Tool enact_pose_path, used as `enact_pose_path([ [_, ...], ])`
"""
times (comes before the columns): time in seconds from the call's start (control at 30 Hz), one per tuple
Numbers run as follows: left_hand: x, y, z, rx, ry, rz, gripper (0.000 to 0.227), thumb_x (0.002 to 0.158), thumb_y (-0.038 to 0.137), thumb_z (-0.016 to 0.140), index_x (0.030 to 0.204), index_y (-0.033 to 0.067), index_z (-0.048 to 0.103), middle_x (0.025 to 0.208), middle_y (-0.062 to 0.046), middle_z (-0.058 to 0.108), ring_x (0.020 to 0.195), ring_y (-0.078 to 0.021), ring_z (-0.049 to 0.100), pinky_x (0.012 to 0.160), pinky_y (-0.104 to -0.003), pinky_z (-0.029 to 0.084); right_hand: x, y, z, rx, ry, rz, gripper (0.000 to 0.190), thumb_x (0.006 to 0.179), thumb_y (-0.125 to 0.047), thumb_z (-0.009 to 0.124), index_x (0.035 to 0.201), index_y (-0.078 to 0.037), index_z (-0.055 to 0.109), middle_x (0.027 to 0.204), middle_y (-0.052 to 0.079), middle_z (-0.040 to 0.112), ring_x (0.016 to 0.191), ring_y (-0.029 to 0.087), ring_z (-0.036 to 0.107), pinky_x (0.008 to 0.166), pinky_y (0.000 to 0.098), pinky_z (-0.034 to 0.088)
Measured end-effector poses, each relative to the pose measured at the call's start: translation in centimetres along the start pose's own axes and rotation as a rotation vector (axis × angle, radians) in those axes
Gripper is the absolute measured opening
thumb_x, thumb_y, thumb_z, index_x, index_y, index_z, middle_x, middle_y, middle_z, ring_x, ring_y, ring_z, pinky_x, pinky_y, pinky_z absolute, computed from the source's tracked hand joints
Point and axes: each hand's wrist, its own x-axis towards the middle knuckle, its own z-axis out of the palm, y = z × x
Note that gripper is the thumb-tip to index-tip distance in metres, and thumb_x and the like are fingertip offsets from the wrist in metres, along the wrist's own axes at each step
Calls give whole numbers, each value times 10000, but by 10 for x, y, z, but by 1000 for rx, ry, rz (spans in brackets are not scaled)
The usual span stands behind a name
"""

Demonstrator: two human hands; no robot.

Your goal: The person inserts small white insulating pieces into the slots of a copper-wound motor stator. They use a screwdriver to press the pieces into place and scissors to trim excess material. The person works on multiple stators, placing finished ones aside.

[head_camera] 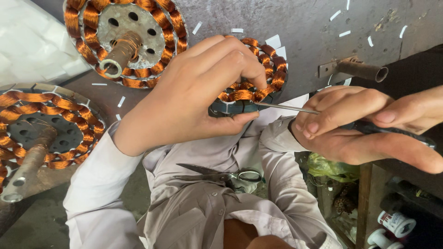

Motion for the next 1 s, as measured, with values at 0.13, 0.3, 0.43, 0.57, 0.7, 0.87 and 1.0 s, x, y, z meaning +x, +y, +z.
enact_pose_path([
  [0.13, -1, 0, 0, -2, -1, -2, 411, 882, 101, 877, 1119, 46, 546, 1121, -69, 602, 1078, -273, 597, 910, -365, 500, 7, -3, 12, -97, 22, -50, 775, 1032, -645, 64, 1423, -83, 426, 575, 141, 548, 251, 161, 393, 327, 282, 358],
  [0.3, -1, -1, 1, 3, -3, -2, 410, 868, 95, 876, 1113, 39, 552, 1114, -72, 603, 1103, -284, 598, 932, -381, 501, 20, -16, 13, -94, -179, -109, 893, 971, -707, 70, 1280, 16, 491, 600, 149, 583, 334, 201, 480, 411, 335, 460],
  [0.43, 0, -1, 1, -5, -3, -1, 409, 836, 70, 852, 1117, 39, 556, 1114, -70, 598, 1084, -271, 598, 920, -363, 502, 20, -17, 13, -76, -228, -153, 865, 987, -693, 107, 1240, 48, 477, 654, 162, 618, 375, 200, 567, 436, 342, 519],
  [0.57, 1, 0, 1, -11, -4, -15, 401, 842, 82, 869, 1100, 37, 565, 1133, -73, 603, 1104, -280, 603, 936, -380, 503, 25, -20, 11, -76, -291, -195, 864, 979, -697, 139, 1248, 59, 460, 719, 166, 603, 399, 209, 588, 444, 353, 518],
  [0.7, 2, 1, 0, -10, -9, -13, 397, 853, 92, 874, 1098, 40, 566, 1116, -72, 601, 1090, -277, 601, 925, -372, 502, 33, -28, 11, -196, -367, -144, 887, 979, -707, 118, 1290, 69, 415, 735, 157, 629, 404, 205, 632, 456, 359, 551],
  [0.87, 2, 0, 0, 14, -31, -11, 402, 850, 114, 888, 1094, 43, 576, 1123, -82, 602, 1084, -293, 603, 917, -393, 501, 37, -31, 4, -129, -324, -127, 964, 947, -781, 122, 1249, 54, 498, 686, 111, 597, 394, 207, 554, 454, 374, 521],
  [1.0, 2, -2, 4, 133, -13, 84, 426, 892, 202, 920, 1107, 40, 589, 1137, -100, 601, 1046, -311, 588, 913, -406, 501, 34, -23, -11, 94, -361, -81, 953, 917, -852, 241, 1139, 25, 541, 569, 41, 537, 412, 153, 432, 413, 339, 464],
])
